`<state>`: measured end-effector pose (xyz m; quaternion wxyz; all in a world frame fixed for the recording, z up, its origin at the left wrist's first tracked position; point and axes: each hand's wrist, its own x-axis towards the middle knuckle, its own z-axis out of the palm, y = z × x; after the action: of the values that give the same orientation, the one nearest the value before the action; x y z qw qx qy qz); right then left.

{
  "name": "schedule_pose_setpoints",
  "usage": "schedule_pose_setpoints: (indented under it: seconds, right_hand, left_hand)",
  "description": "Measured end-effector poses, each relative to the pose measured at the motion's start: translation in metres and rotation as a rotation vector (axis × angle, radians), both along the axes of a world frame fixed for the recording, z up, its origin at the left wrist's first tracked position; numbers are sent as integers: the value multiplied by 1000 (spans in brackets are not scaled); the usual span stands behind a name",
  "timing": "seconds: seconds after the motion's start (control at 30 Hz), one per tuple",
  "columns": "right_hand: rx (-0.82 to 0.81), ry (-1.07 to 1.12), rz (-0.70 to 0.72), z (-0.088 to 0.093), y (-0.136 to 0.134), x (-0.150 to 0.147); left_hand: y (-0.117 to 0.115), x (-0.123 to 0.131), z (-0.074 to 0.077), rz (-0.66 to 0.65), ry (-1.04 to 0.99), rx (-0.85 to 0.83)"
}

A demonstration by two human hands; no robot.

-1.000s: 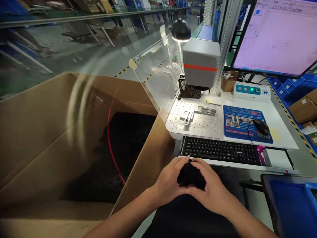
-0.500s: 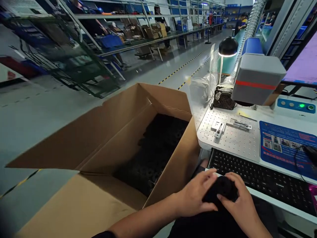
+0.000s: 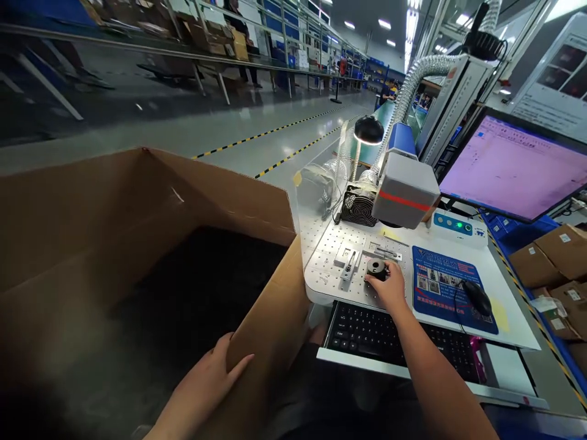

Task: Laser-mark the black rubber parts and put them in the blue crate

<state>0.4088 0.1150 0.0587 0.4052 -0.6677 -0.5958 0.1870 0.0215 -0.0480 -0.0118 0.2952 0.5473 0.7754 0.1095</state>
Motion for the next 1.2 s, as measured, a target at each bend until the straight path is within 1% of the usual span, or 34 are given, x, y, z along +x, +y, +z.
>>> schedule_pose_setpoints:
  seconds: [0.07, 0.17, 0.27, 0.37, 0.47, 0.6, 0.8, 0.93, 1.07, 1.2]
  right_hand:
    - [7, 8, 3, -5, 11, -6]
    - [-9, 61, 3, -11, 23, -11]
    - [-40, 100, -32, -15, 30, -14]
    - [-29, 103, -72, -18, 33, -17]
    - [11, 58, -88, -18, 34, -20]
    - [2, 32, -90, -16, 35, -22]
    - [-12, -3, -123, -15, 35, -22]
    - [-37, 36, -106, -15, 29, -21]
    - [-20, 12, -119, -17, 21, -20]
    - [-15, -35, -107, -22, 21, -19]
  left_hand:
    - [3, -1, 0, -3, -43, -12]
    - [5, -4, -2, 5, -52, -27]
    - [4, -5, -6, 15, -50, -41]
    - [4, -5, -9, 28, -49, -35]
    - [4, -6, -12, 29, -58, -28]
    - [3, -6, -13, 29, -64, -21]
    - [4, -4, -6, 22, -58, -49]
    - [5, -3, 0, 6, -49, -26]
    - [5, -2, 2, -17, -25, -16]
    - [4, -1, 3, -11, -31, -27]
